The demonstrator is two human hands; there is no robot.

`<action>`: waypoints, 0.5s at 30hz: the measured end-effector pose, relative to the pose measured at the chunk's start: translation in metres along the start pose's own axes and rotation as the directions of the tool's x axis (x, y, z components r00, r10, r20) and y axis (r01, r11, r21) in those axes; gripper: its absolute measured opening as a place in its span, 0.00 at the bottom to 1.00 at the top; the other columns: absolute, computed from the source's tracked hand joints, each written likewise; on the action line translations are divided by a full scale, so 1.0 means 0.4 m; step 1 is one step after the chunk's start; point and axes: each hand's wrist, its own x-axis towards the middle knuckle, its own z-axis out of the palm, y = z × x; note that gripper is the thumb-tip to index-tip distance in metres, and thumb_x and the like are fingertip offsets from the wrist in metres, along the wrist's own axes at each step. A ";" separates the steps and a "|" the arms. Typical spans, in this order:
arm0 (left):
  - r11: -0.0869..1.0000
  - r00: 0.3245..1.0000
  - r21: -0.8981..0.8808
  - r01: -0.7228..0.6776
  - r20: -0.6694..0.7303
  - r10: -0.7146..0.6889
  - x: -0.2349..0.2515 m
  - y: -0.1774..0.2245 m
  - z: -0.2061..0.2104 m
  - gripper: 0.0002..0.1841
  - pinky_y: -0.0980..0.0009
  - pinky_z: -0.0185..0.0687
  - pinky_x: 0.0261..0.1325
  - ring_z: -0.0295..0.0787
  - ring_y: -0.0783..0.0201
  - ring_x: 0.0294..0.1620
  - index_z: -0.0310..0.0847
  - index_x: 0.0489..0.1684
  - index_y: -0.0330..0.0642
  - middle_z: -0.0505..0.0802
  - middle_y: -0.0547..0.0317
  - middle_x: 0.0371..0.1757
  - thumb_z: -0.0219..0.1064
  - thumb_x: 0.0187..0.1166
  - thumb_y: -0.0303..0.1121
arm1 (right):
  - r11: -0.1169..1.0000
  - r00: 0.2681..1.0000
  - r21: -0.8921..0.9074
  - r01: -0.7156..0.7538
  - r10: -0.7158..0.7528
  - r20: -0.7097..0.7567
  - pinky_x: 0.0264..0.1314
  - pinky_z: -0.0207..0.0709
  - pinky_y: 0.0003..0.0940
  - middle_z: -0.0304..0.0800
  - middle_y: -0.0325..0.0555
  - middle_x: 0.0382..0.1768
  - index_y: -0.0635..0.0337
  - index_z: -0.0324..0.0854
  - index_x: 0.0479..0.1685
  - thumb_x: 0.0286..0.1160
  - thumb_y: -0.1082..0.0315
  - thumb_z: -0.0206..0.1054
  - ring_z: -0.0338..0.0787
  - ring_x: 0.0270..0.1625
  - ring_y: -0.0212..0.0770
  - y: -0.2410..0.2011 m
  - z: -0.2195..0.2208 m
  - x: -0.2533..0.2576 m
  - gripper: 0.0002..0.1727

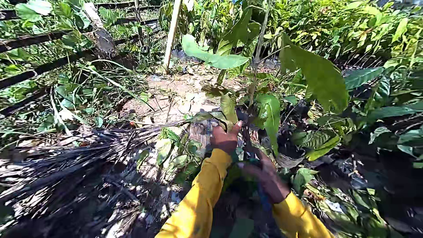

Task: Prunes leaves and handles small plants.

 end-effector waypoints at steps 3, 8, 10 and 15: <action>0.999 0.999 0.015 -0.040 0.012 0.040 -0.010 0.005 0.004 0.17 0.62 0.86 0.59 0.91 0.63 0.46 0.85 0.49 0.27 0.93 0.46 0.42 0.77 0.74 0.34 | 0.998 1.000 0.049 0.024 -0.023 -0.020 0.49 0.90 0.36 0.91 0.45 0.51 0.60 0.75 0.73 0.53 0.60 0.80 0.93 0.47 0.35 -0.003 0.003 0.000 0.39; 1.000 1.000 -0.013 -0.016 -0.004 0.016 -0.012 -0.002 0.007 0.20 0.62 0.86 0.61 0.92 0.60 0.49 0.83 0.52 0.25 0.93 0.43 0.45 0.78 0.74 0.34 | 0.984 0.996 0.167 0.069 -0.057 -0.075 0.19 0.85 0.34 0.93 0.47 0.37 0.63 0.77 0.71 0.55 0.68 0.80 0.87 0.20 0.38 0.034 0.009 0.004 0.36; 0.994 0.998 -0.099 0.047 -0.026 -0.049 -0.010 -0.018 0.002 0.20 0.65 0.88 0.56 0.91 0.63 0.44 0.80 0.56 0.24 0.92 0.45 0.44 0.76 0.75 0.32 | 0.983 0.993 0.155 0.093 -0.081 -0.080 0.19 0.85 0.33 0.92 0.46 0.36 0.64 0.79 0.67 0.53 0.66 0.81 0.87 0.19 0.37 0.049 -0.002 0.003 0.34; 0.887 0.873 -0.212 0.410 -0.189 -0.449 0.086 -0.128 -0.075 0.37 0.45 0.85 0.65 0.84 0.40 0.68 0.62 0.81 0.27 0.82 0.28 0.70 0.74 0.79 0.40 | 0.974 0.980 -0.158 0.164 -0.180 -0.088 0.50 0.86 0.29 0.90 0.42 0.48 0.62 0.71 0.77 0.46 0.50 0.81 0.90 0.45 0.29 0.073 -0.044 -0.019 0.50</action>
